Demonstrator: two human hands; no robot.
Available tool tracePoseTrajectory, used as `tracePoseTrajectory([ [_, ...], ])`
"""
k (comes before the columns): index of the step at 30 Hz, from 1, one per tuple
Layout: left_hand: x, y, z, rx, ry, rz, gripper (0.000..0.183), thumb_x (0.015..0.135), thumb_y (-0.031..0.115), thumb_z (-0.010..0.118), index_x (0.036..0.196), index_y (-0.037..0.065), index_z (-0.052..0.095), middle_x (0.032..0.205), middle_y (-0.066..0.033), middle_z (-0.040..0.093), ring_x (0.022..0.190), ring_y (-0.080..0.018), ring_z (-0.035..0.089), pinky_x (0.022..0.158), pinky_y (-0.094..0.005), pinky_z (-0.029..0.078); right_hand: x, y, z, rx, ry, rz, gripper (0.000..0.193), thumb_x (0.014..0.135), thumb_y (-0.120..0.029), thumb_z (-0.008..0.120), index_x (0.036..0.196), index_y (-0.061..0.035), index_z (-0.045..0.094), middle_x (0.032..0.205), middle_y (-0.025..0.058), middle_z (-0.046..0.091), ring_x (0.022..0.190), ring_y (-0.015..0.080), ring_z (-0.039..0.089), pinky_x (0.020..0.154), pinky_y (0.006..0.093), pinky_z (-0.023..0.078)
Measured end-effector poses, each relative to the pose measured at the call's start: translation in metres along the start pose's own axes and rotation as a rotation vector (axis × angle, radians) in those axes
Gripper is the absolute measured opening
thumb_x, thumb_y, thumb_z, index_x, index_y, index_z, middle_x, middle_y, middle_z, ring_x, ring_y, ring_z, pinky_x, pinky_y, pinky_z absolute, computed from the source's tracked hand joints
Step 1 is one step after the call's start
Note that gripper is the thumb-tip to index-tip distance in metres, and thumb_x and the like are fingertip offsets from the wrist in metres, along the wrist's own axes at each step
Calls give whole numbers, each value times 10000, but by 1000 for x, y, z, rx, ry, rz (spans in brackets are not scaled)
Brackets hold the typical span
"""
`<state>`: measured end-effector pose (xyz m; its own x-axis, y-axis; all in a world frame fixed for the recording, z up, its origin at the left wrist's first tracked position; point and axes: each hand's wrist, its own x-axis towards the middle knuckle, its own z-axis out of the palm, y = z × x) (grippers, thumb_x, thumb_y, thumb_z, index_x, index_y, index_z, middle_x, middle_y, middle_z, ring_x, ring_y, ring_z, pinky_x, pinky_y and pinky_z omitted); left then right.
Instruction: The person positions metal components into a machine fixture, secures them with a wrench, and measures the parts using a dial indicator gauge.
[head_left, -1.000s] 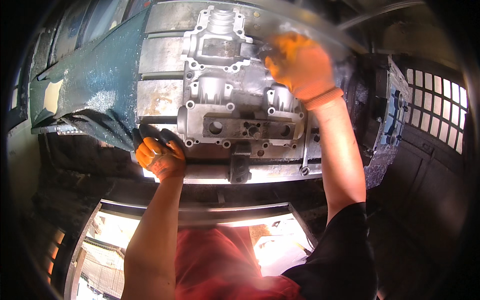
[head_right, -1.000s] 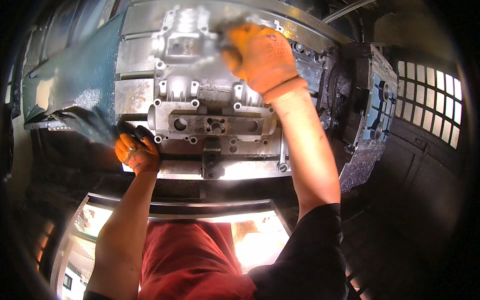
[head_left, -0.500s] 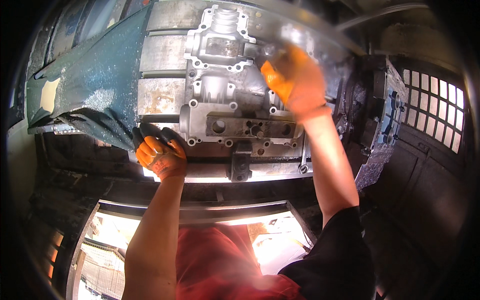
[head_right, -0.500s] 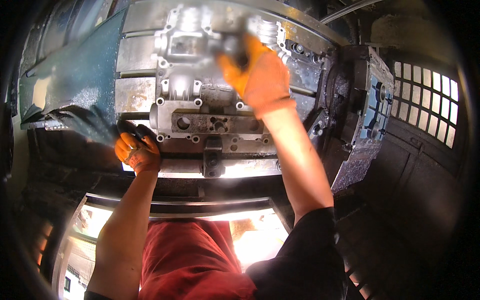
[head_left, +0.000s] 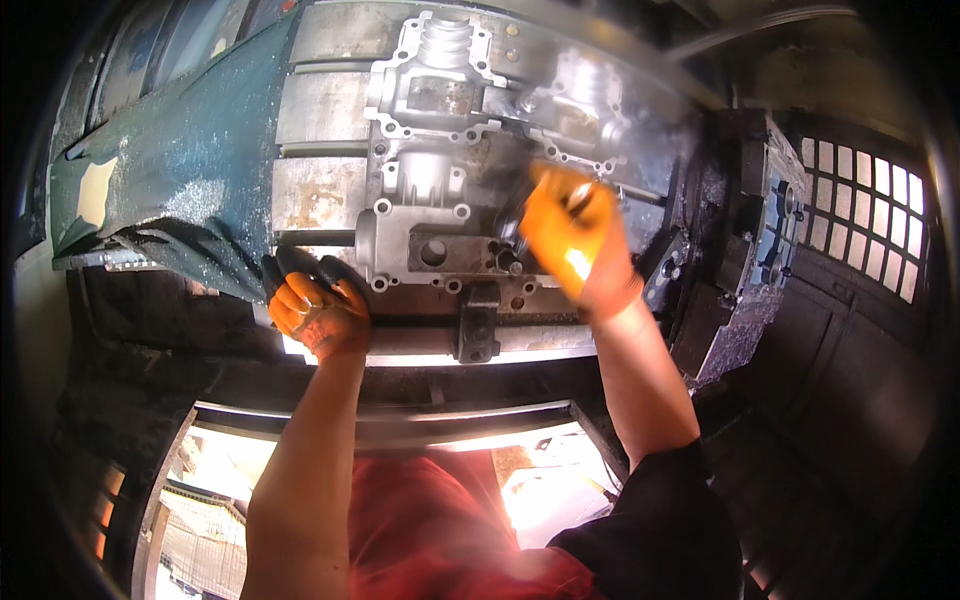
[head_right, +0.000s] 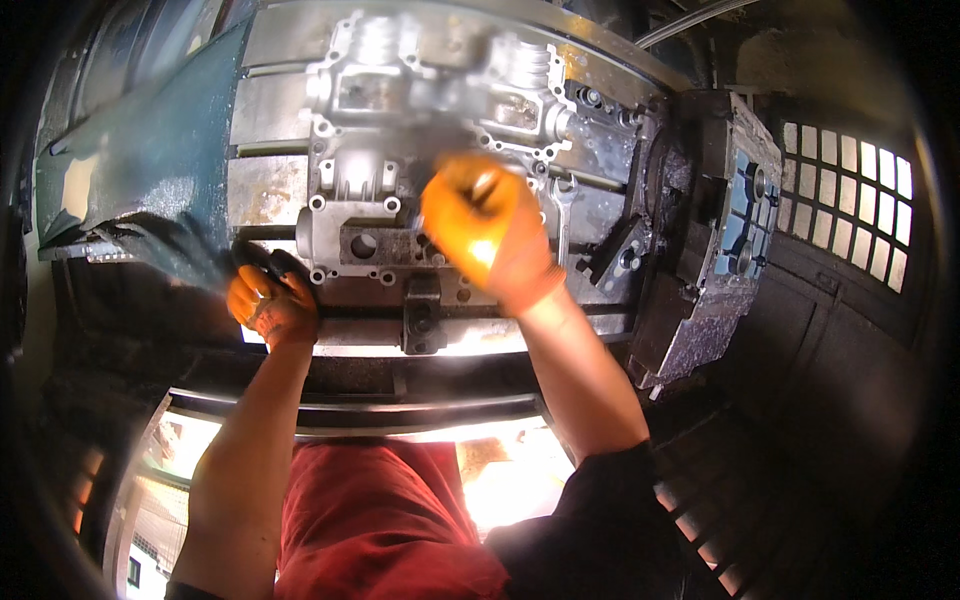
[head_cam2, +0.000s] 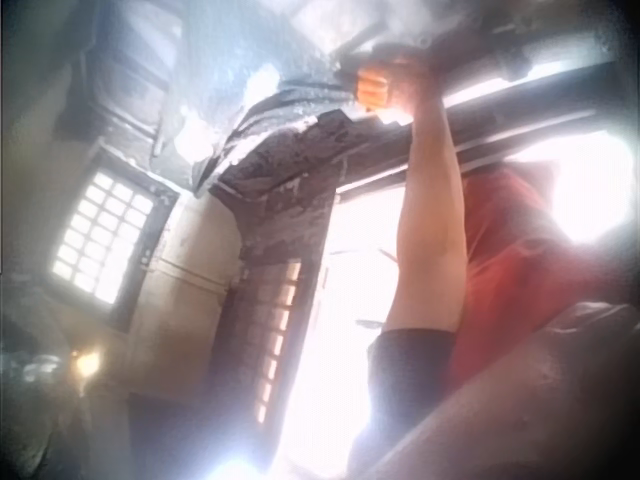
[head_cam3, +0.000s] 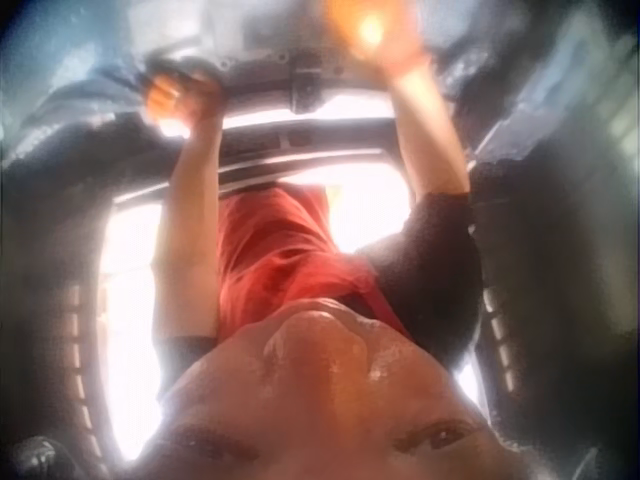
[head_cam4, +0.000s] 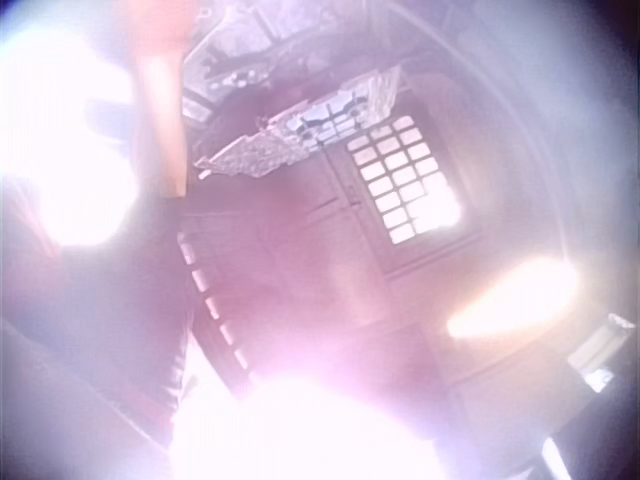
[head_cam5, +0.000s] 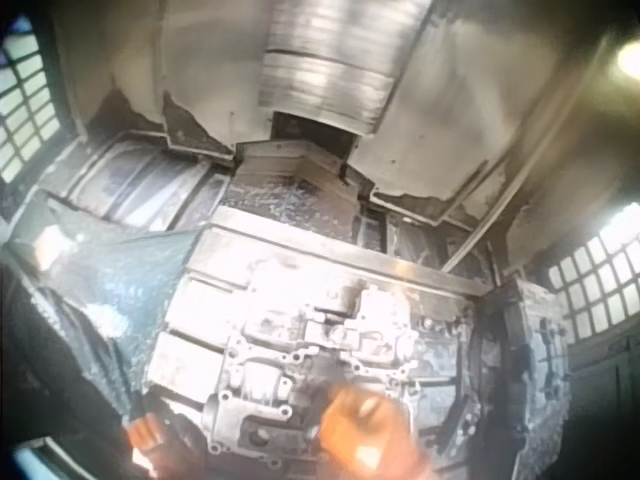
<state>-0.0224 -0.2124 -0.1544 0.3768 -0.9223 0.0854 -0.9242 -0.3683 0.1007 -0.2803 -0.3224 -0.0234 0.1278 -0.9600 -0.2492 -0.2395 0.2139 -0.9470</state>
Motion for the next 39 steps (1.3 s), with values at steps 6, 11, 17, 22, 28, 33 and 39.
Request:
tracePoseTrajectory([
  [6,3,4,-1,-54,50,21,330,818,253,637,1025,15,544,1117,-254,550,1035,-436,522,904,-520,402,21,13,-6,46,106,179,152,894,-154,610,817,-33,560,704,-4,520,705,79,498,609,275,410],
  [11,1,1,-7,-35,-58,-24,410,783,242,653,1085,-12,542,1103,-242,553,1011,-427,519,897,-518,402,11,16,-8,172,167,-88,137,926,-163,615,915,-38,559,769,-8,533,662,78,485,605,277,435],
  [17,0,2,-5,-55,-48,-31,608,794,262,631,1294,-52,488,1342,-282,488,1292,-446,436,1028,-512,351,-4,5,-32,144,-70,359,250,971,-231,614,1067,-1,622,746,-25,604,653,51,544,597,235,449],
  [22,5,3,-3,-61,149,100,498,766,258,635,1184,7,533,975,-215,559,927,-434,537,793,-503,419,-63,30,-43,87,448,134,195,963,-71,599,1131,23,629,786,27,649,670,84,595,605,249,486],
  [28,-3,-1,4,36,102,88,498,765,276,639,1154,-12,520,970,-221,534,942,-427,520,825,-500,407,-127,101,-75,-1307,249,622,536,825,-279,692,1249,7,532,1040,219,685,945,403,690,834,460,553],
  [33,-1,-2,2,59,46,49,486,770,293,632,1135,-5,510,944,-237,561,944,-443,545,812,-513,423,-96,105,-74,-1249,192,842,518,759,-211,745,1181,-35,502,1083,216,674,1031,404,675,870,477,549],
  [39,-2,-4,7,73,143,72,567,790,354,648,1211,10,487,998,-203,546,967,-408,538,825,-492,427,-102,124,-75,-1067,401,692,415,823,-283,666,1129,-15,586,1062,256,690,1043,438,655,894,465,532],
])
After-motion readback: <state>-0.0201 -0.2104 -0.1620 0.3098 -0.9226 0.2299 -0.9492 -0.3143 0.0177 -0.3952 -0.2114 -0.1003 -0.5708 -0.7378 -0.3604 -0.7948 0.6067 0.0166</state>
